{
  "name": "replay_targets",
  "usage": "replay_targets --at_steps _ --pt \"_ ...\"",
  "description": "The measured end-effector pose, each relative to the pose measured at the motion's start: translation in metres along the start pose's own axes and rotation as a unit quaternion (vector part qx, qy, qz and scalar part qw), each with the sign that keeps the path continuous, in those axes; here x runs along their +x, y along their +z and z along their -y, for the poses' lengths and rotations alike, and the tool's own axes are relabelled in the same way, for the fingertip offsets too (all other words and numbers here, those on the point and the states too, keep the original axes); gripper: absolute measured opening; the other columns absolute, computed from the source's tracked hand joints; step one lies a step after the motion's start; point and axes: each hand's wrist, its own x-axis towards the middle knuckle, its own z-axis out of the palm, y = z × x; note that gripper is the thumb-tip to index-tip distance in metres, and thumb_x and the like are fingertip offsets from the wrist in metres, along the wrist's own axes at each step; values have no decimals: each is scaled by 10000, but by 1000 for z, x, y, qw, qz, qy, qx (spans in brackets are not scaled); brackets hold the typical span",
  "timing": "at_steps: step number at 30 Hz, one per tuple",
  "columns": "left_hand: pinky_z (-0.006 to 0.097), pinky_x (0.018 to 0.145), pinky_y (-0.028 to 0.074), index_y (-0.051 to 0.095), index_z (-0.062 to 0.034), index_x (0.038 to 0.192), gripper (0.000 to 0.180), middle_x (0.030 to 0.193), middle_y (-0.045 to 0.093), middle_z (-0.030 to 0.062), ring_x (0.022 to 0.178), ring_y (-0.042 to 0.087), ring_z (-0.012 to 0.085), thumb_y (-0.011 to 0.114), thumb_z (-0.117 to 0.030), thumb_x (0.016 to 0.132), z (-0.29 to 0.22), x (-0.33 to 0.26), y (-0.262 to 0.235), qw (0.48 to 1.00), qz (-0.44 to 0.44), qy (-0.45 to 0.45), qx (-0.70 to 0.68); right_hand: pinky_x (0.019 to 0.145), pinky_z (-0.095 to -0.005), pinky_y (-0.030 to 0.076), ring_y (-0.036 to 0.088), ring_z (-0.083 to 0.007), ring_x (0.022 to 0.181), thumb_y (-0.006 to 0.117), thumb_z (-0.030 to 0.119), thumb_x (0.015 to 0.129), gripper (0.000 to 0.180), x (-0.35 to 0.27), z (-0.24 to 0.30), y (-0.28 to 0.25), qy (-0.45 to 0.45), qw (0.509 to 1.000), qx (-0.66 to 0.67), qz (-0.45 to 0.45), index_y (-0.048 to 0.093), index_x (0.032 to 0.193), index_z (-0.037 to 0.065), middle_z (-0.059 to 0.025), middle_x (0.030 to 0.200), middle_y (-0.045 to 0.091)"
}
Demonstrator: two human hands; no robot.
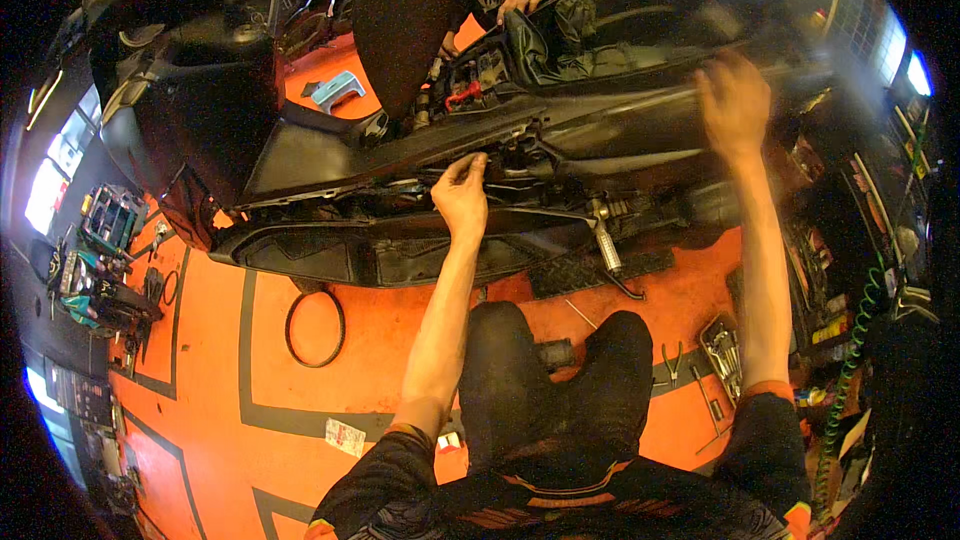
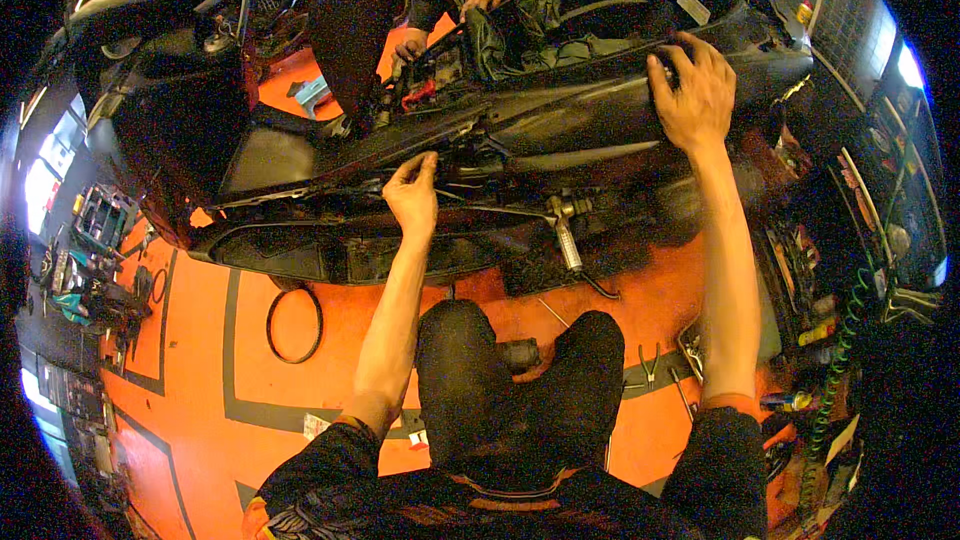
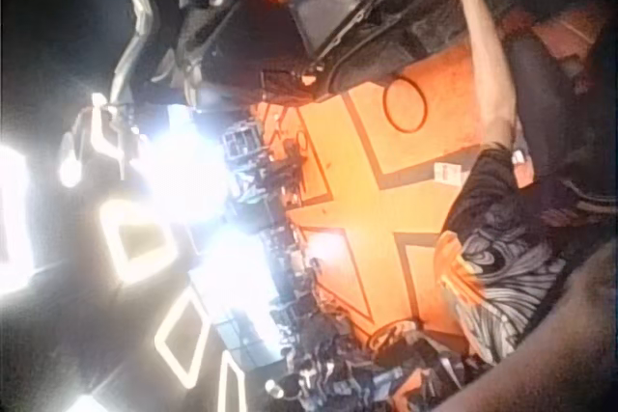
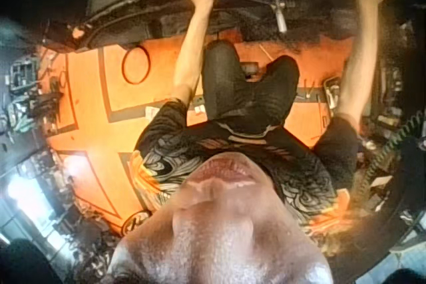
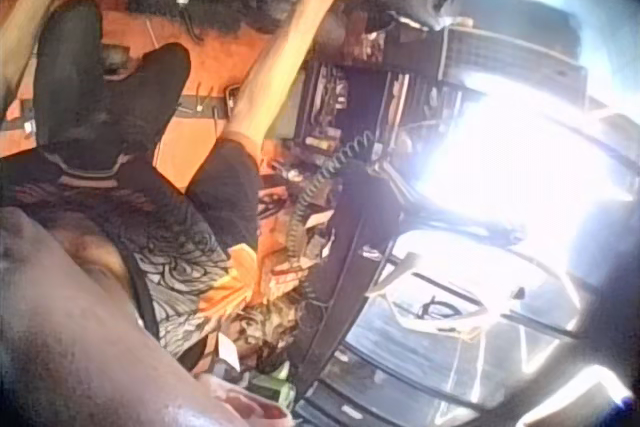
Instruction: The person works on the rear body panels and internal compartment of a motorcycle using a socket wrench and by hand, removing screws and adjusting the plastic fairings while another person assists.
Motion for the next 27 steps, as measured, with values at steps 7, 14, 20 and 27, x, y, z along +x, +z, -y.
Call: replay_targets --at_steps 7,14,20,27 --pt "352 680 481 683 25 930 237 855 667 119 770 612 184 686 -190 831 10 8 5 998 -4 31 60 920 -389 362 509 -258 1073 560 332 850 241 0 4 1 -16 1000 8 -6 646 945 128 -47 1075 589" --pt "364 721 479 684 31 913 249 856 665 131 781 617 222 692 -199 819 5 9 3 993 32 34 107 903 -390 376 519 -263 1052 570 338 844 244 -3 0 2 -13 1000 8 -23 649 917 119 -50 1049 598" --pt "336 698 469 669 23 963 308 899 646 124 775 600 198 699 -242 810 9 7 4 988 22 46 143 905 -395 376 519 -262 1049 574 335 839 248 -3 4 4 -2 1000 3 -31 649 911 110 -44 1046 599" --pt "312 703 452 658 20 951 286 907 599 89 769 573 175 672 -240 832 1 -2 4 991 24 56 117 903 -392 378 523 -264 1039 575 330 836 251 -2 5 -1 7 1000 5 -23 647 910 102 -43 1029 607"
